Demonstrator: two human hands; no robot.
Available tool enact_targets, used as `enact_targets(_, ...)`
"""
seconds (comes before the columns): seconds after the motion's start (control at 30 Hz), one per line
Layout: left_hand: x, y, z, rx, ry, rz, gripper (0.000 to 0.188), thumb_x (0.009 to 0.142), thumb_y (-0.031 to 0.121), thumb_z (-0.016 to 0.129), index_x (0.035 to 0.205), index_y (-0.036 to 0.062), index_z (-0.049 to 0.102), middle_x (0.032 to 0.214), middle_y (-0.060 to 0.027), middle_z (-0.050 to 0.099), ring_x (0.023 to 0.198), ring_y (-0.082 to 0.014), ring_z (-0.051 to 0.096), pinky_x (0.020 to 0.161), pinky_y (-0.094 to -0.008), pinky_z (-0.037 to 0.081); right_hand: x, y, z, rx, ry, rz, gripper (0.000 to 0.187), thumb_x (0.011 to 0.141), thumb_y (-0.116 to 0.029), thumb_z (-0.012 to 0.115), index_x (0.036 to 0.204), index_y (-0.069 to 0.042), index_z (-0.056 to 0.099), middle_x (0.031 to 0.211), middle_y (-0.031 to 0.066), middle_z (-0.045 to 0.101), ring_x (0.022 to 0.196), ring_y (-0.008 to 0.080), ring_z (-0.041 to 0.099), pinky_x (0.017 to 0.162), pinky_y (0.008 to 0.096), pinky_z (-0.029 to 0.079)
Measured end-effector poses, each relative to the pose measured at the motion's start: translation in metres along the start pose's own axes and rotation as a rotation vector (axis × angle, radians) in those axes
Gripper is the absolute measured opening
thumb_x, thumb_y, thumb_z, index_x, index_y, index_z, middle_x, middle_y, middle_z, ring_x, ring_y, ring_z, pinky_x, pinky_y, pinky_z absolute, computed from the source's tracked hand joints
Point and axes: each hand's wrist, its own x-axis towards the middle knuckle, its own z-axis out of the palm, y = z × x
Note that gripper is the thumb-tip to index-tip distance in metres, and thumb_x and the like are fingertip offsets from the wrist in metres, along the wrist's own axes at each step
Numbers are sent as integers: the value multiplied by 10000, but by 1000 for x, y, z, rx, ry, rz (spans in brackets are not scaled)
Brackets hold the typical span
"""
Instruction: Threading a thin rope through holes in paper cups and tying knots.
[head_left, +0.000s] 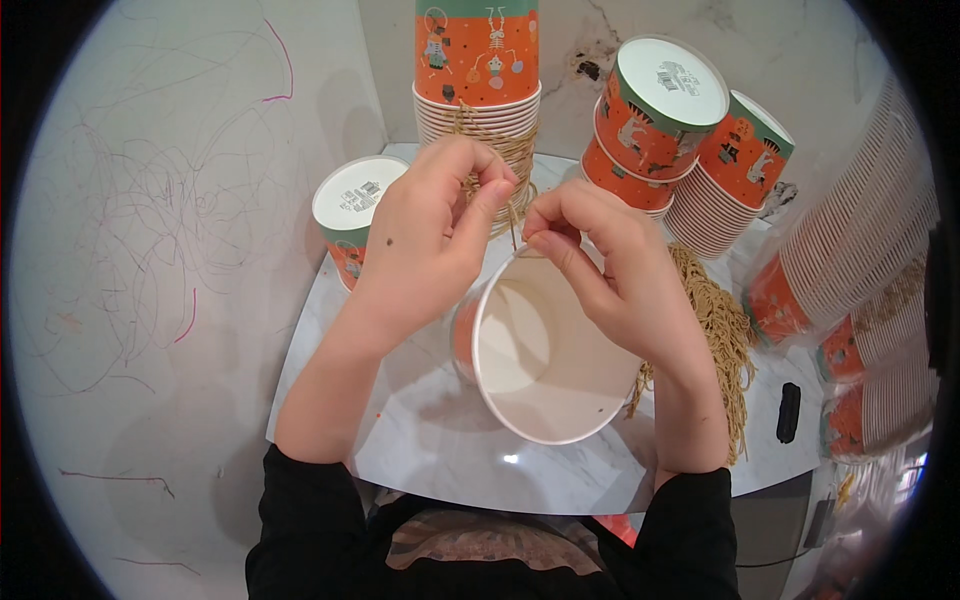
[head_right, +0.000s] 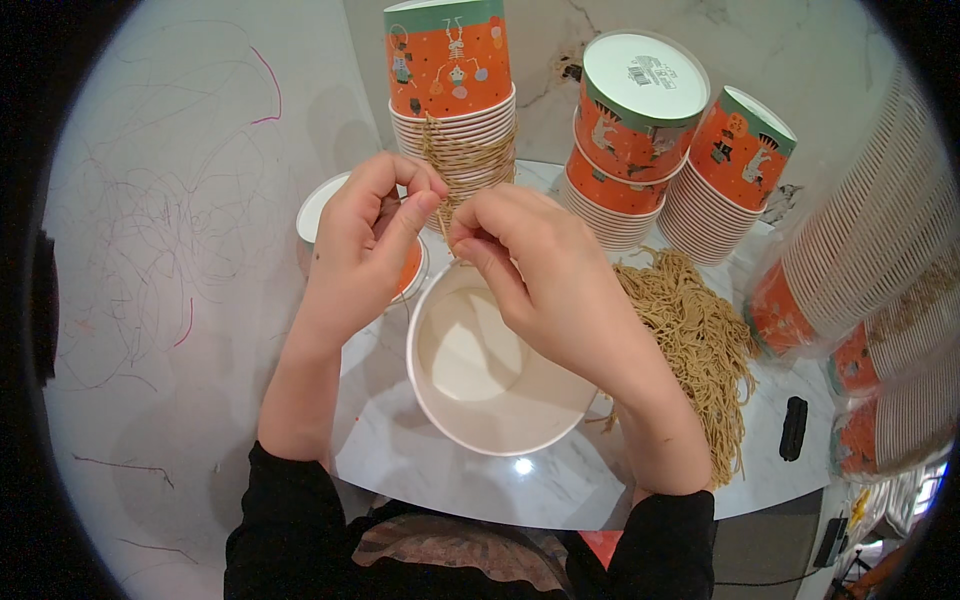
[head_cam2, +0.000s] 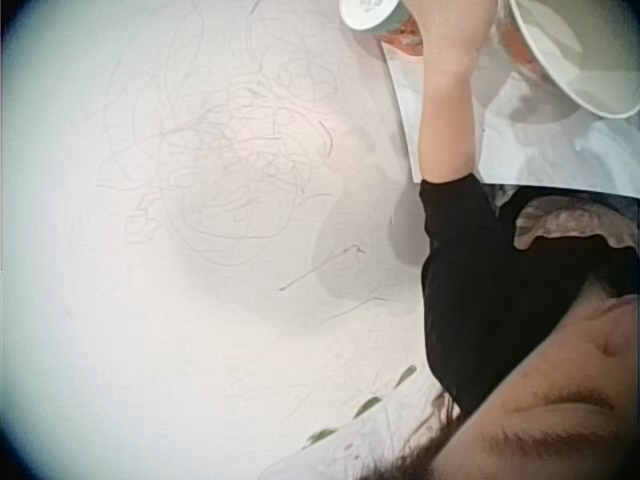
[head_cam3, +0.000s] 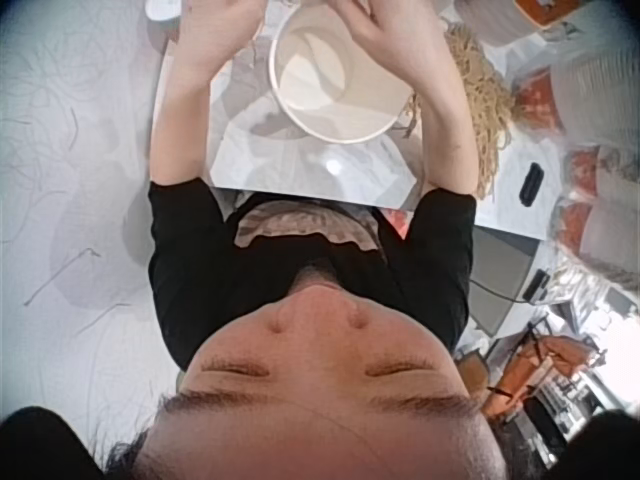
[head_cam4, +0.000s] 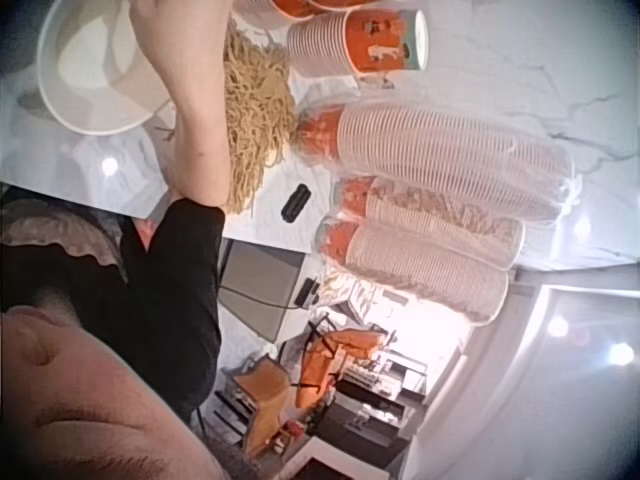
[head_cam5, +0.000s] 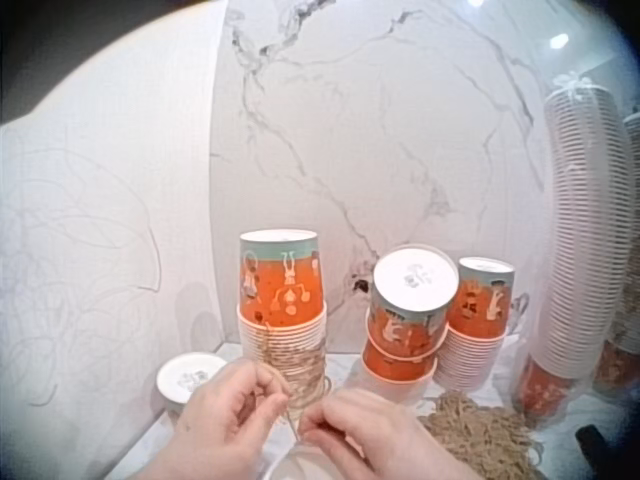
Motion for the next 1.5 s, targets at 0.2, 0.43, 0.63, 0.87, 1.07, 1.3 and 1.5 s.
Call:
enact_targets(0.2, -3, 8, 9, 85, -55, 59, 18, 987, -8, 568, 997, -2, 553, 997, -26, 594, 738, -27, 457, 609, -177, 394, -1, 10, -10, 35, -54, -97, 72, 895, -34, 637, 942, 0, 594, 878, 129, 623, 825, 323, 605, 712, 392, 481)
enact_targets(0.43, -5, 11, 12, 72, -3, 167, 83, 912, 27, 639, 934, 15, 560, 891, -80, 610, 722, -214, 606, 604, -312, 472, -1, 5, -24, 37, -203, -48, 74, 892, -41, 650, 934, -12, 597, 892, 111, 614, 839, 298, 600, 737, 370, 480)
enact_targets(0.63, -6, 19, 10, -198, 32, 276, 61, 934, 12, 629, 949, 16, 571, 919, -40, 600, 713, -98, 509, 572, -232, 421, 0, 16, -11, 214, -185, -108, 314, 916, -161, 721, 1146, -7, 572, 1108, 109, 627, 1022, 224, 623, 896, 337, 484)
enact_targets(0.87, -2, 9, 11, -265, 105, 259, 55, 954, 1, 614, 964, 5, 560, 943, -42, 605, 692, -61, 557, 565, -177, 414, -2, 19, -12, 759, -372, 138, 396, 964, -179, 698, 1268, -12, 507, 929, 40, 675, 886, 124, 671, 894, 296, 500)
enact_targets(1.07, -10, -9, 27, -551, 6, 177, 62, 975, 16, 607, 957, 8, 549, 953, -26, 582, 727, -21, 555, 576, -164, 415, 2, 18, -14, 864, -378, 226, 296, 1088, -299, 479, 1061, -23, 582, 871, 39, 678, 800, 122, 685, 734, 253, 520)
enact_targets(1.3, -9, -19, 35, -486, 76, 218, 78, 980, 38, 615, 940, 9, 554, 978, -29, 573, 757, -26, 531, 584, -172, 394, 5, 17, -10, 885, -301, 413, 246, 1034, -283, 593, 1049, -38, 605, 753, 31, 678, 681, 99, 671, 723, 237, 511)
enact_targets(1.5, -5, -16, 22, -458, 41, 245, 82, 971, 62, 623, 941, 10, 566, 913, -33, 584, 716, -41, 516, 578, -206, 396, 5, 21, -12, 909, -334, 414, 177, 1003, -220, 621, 1021, -43, 618, 737, 24, 674, 655, 86, 657, 735, 223, 511)
